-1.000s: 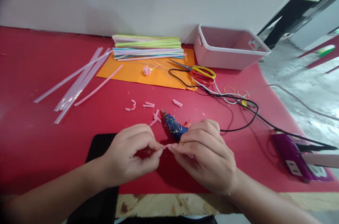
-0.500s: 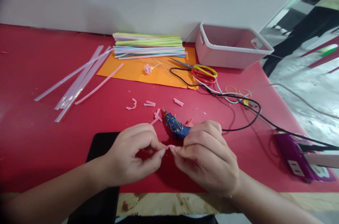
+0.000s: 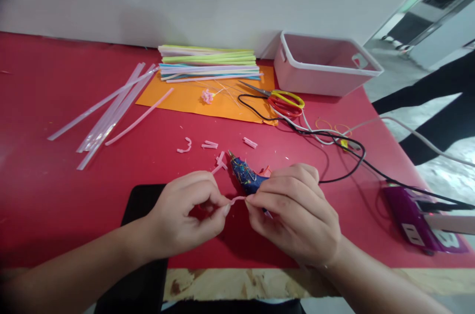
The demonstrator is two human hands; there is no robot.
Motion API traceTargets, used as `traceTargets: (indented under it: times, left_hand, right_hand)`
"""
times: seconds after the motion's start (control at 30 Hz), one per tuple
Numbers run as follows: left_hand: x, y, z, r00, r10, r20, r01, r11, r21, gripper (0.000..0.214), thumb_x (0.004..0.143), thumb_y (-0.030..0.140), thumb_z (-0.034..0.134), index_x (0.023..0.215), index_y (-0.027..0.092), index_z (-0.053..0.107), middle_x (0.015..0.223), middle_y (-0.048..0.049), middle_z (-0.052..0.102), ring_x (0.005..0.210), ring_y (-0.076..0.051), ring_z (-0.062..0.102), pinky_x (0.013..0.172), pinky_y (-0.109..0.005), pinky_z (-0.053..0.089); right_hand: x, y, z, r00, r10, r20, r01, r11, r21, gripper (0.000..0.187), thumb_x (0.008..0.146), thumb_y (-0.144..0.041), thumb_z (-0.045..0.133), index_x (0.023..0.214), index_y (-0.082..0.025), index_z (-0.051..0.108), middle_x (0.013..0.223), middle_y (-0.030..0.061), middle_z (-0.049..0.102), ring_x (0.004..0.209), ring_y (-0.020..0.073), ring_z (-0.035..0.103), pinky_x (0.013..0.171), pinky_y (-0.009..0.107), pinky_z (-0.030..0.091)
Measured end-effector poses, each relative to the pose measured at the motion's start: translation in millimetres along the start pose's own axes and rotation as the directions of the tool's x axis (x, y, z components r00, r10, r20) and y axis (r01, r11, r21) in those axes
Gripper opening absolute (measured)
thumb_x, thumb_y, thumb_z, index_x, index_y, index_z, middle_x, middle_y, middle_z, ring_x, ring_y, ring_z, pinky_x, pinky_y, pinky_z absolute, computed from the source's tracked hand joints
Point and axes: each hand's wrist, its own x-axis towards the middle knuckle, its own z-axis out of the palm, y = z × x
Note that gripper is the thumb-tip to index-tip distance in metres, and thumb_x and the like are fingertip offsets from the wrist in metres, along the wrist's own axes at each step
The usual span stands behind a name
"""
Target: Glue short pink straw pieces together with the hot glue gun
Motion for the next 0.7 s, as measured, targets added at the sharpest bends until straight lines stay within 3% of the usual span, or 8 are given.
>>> traceTargets:
  times: [0.27, 0.6, 0.7]
  left_hand:
    - [-0.2, 1.3, -1.0, 0.999, -0.037, 0.014, 0.037, 0.999, -0.006, 0.010, 0.081, 0.012, 0.063, 0.071, 0.015, 0.062, 0.062, 0.0021, 0.055, 0.056, -0.009, 0.049, 0.054, -0.019, 0.039]
    - [1.0, 0.3, -1.2, 0.997, -0.016, 0.077, 0.021, 0.998, -0.062, 0.012, 0.079, 0.009, 0.063, 0.069, 0.014, 0.060, 0.063, 0.0014, 0.058, 0.058, -0.009, 0.049, 0.055, -0.019, 0.040]
    - [2.5, 2.0, -1.6, 0.993, -0.052, 0.104, 0.066, 0.990, -0.128, 0.013, 0.078, 0.008, 0.064, 0.068, 0.014, 0.060, 0.062, 0.0021, 0.056, 0.057, -0.008, 0.049, 0.052, -0.018, 0.038]
  right_hand:
    - [-2.3, 4.1, 0.5, 1.000, 0.004, 0.024, -0.004, 0.999, -0.033, 0.020, 0.072, -0.015, 0.081, 0.088, -0.019, 0.070, 0.076, 0.0039, 0.071, 0.072, 0.0190, 0.065, 0.067, 0.036, 0.050]
    - [0.0, 0.5, -0.5, 0.998, -0.043, 0.047, 0.044, 0.999, -0.021, 0.014, 0.074, -0.007, 0.077, 0.077, -0.017, 0.068, 0.069, 0.0028, 0.069, 0.070, 0.0169, 0.063, 0.064, 0.034, 0.048]
    - [-2.0, 0.2, -2.0, 0.996, -0.058, 0.066, 0.059, 0.998, -0.015, 0.012, 0.075, -0.008, 0.077, 0.077, -0.016, 0.068, 0.070, 0.0030, 0.069, 0.072, 0.0170, 0.062, 0.065, 0.035, 0.047]
